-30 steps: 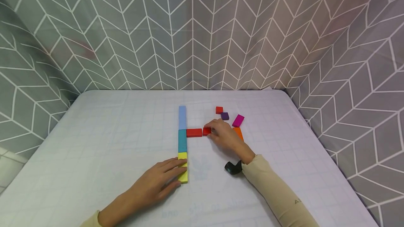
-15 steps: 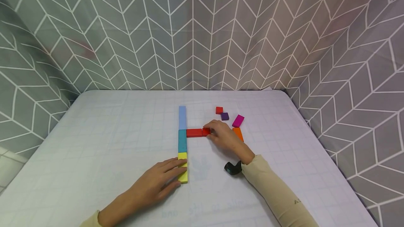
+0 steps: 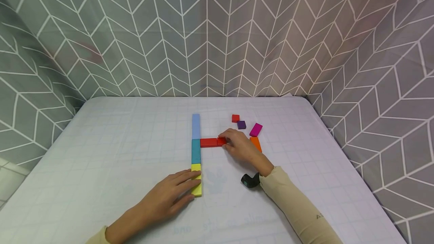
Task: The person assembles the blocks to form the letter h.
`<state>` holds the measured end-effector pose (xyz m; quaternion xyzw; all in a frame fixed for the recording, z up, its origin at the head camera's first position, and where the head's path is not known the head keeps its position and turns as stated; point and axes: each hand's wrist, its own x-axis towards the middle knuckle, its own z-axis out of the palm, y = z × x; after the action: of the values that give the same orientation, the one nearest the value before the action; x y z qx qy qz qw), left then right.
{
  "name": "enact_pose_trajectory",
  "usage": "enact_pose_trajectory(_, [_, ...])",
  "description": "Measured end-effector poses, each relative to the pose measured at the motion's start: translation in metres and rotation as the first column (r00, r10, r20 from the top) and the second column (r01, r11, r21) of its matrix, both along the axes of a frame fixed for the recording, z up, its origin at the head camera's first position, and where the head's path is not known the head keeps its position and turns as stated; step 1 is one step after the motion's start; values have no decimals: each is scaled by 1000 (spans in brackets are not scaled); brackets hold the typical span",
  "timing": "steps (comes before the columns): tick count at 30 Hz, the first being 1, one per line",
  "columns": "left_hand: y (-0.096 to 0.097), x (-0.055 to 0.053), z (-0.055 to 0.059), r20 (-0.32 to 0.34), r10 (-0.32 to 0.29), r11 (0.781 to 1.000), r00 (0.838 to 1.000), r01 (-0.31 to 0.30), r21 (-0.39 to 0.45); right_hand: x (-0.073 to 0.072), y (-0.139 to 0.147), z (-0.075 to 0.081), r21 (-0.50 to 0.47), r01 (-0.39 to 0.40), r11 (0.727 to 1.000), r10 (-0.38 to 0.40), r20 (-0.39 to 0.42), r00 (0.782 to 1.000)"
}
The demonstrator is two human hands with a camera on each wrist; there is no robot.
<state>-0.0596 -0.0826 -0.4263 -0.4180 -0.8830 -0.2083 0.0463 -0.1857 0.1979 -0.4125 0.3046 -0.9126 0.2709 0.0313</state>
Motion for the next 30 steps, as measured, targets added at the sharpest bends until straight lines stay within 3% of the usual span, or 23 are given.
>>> enact_pose_trajectory(16, [0, 0, 1, 20, 10, 1000, 1000, -10, -12, -1, -1, 1, 29, 30, 999, -31, 32, 999])
enact_pose_trajectory(23, [0, 1, 2, 30, 5, 1000, 1000, -4, -8, -1, 3, 14, -46, 65, 997, -61, 84, 995])
enact_pose_trajectory(26, [-1, 1, 2, 33, 4, 1000, 999, -4, -7, -8, 8, 21, -60, 108, 992, -104, 71, 992])
enact_pose_trajectory(30, [0, 1, 1, 38, 6, 1000, 999, -6, -8, -26, 13, 26, -34, 139, 990, -139, -11, 990])
